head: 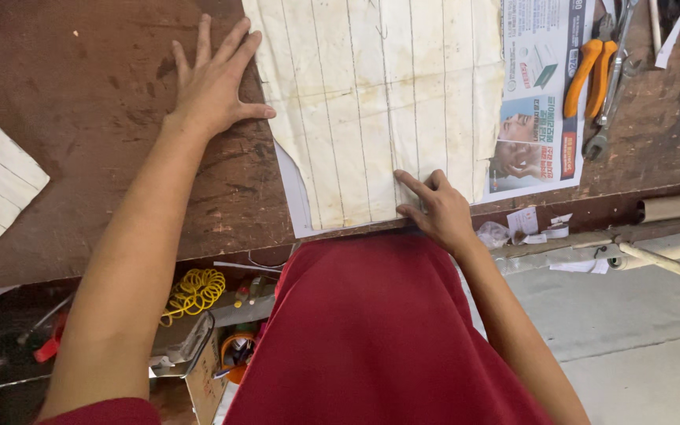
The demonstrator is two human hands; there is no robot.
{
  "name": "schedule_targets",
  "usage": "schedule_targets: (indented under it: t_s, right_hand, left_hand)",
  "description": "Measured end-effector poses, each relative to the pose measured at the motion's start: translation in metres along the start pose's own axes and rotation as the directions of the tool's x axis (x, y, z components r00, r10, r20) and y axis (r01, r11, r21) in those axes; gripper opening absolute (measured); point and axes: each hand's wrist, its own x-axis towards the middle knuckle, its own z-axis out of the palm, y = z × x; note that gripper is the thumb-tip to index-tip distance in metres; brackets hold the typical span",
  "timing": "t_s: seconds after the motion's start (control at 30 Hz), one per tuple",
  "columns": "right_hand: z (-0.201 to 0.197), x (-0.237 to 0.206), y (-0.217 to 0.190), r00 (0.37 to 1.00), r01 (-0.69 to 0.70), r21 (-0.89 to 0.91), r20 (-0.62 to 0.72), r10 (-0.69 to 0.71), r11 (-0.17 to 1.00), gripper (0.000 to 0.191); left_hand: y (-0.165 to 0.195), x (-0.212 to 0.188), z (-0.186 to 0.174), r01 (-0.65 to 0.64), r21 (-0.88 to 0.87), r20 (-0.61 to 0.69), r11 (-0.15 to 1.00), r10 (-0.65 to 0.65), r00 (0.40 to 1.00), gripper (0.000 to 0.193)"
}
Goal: The person unfolds a newspaper on the workbench, places a foam padding piece on it, and folds the newspaper over the foam. They then arrange hand tools on the covered piece and mark the paper with a pen.
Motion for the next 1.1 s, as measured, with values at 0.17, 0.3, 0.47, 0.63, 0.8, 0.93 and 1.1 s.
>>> schedule_targets:
  t_s: [0.17, 0.3, 0.47, 0.63, 0.8, 0.93, 1.1]
  right_hand:
    - [0.002, 0.000, 0.001, 1.000, -0.009, 0.003, 0.002, 0.009, 1.000, 0.066]
    - [0.003, -0.002, 0.005, 1.000, 0.015, 0.016, -0.024, -0.015, 1.000, 0.067]
    - [0.003, 0.000, 0.007, 1.000, 0.010, 0.018, -0.026, -0.010, 1.000, 0.067]
    - [0.002, 0.000, 0.008, 0.999, 0.015, 0.030, -0.039, -0.014, 0.999, 0.068]
    - [0.002, 0.000, 0.009, 0.999, 0.001, 0.021, -0.036, 0.000, 1.000, 0.066]
    - [0.002, 0.000, 0.010, 0.998, 0.021, 0.021, -0.060, -0.020, 1.000, 0.068]
    - [0.001, 0.000, 0.010, 0.999, 0.028, 0.026, -0.046, -0.027, 0.999, 0.068]
  left_hand:
    - [0.002, 0.001, 0.001, 0.018, 0.012, 0.009, 1.000, -0.018, 1.000, 0.131]
    - [0.004, 0.000, -0.001, 0.021, 0.013, 0.023, 1.000, -0.022, 0.999, 0.131]
    - [0.012, 0.001, -0.008, 0.019, 0.031, 0.035, 0.999, -0.020, 0.999, 0.129]
    - [0.024, 0.001, -0.018, 0.055, 0.068, 0.104, 0.996, -0.062, 0.993, 0.118]
    - [0.058, 0.005, -0.017, 0.133, -0.006, -0.041, 0.991, -0.133, 0.990, 0.105]
    - [0.138, -0.013, 0.030, -0.176, -0.050, -0.158, 0.983, 0.166, 0.973, 0.086]
    - [0.196, -0.006, 0.076, -0.322, 0.035, -0.033, 0.946, 0.323, 0.946, 0.079]
